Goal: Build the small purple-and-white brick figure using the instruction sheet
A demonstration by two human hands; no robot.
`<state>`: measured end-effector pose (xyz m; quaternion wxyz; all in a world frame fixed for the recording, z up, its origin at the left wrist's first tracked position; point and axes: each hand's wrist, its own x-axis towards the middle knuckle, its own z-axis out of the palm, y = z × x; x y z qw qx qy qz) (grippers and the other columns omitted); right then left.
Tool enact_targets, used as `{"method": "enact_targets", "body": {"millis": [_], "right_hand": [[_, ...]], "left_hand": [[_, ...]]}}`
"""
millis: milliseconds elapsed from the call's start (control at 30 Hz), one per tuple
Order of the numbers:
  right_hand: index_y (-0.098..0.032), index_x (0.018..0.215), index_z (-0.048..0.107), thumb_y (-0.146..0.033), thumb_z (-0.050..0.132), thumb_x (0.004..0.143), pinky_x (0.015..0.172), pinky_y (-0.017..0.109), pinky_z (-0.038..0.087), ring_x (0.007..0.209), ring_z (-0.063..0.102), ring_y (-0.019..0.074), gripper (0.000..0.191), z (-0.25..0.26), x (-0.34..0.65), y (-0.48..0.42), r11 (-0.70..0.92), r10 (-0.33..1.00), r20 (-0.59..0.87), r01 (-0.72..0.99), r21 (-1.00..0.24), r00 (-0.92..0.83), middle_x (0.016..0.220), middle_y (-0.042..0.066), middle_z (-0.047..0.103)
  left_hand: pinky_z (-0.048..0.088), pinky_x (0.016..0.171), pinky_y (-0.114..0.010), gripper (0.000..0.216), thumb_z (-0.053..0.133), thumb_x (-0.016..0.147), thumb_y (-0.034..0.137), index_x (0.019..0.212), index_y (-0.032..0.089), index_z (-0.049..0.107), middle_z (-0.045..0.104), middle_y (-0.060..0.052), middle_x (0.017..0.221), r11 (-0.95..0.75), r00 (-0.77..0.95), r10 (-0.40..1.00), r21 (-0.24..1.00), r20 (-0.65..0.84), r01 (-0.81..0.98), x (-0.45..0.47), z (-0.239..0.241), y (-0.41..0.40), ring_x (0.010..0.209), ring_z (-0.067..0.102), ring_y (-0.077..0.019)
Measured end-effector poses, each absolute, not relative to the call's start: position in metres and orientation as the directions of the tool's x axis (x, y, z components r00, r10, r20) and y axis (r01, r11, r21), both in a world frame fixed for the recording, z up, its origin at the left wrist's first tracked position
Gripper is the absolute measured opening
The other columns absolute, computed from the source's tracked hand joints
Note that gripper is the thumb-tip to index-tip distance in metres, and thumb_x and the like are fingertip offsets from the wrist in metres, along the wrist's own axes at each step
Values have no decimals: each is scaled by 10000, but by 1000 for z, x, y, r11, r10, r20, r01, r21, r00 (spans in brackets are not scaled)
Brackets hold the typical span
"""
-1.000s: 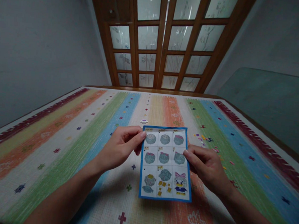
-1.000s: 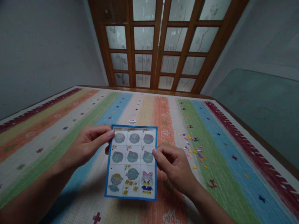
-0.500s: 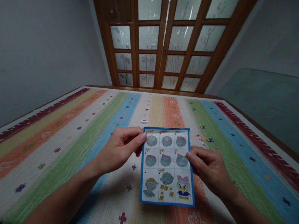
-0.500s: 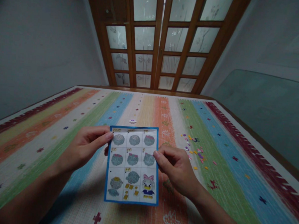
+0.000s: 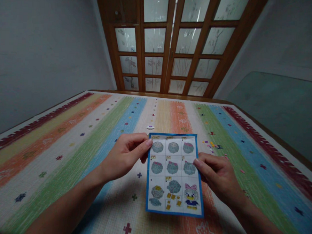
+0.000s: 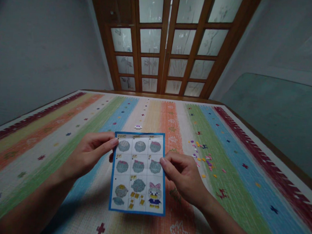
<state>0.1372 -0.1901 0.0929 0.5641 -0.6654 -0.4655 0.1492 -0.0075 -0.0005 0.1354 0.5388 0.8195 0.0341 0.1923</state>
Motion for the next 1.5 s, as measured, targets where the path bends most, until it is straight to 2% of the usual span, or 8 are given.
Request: {"method": "enact_targets", "body": {"millis": [367,1500], "right_hand": [[-181,494,476,-475,498,840,356,201,236,405,322,71,455,91,137,-189,48,787,327,477,-877,523,462,-30,407],[-177,505,495,-463,499,848,377,206,263,408,349,71,447,93,136,-190,60,813,307,453,-890,495,461,-34,424]], "left_hand": [[366,486,-216,331,446,874,285,568,166,495,488,18,519,-417,924,261,896,278,-152,-6,136,0,505,450,-98],[354,491,-214,337,442,868,301,561,168,476,476,23,516,-423,928,257,895,269,-142,-6,140,-3,501,439,-95]]}}
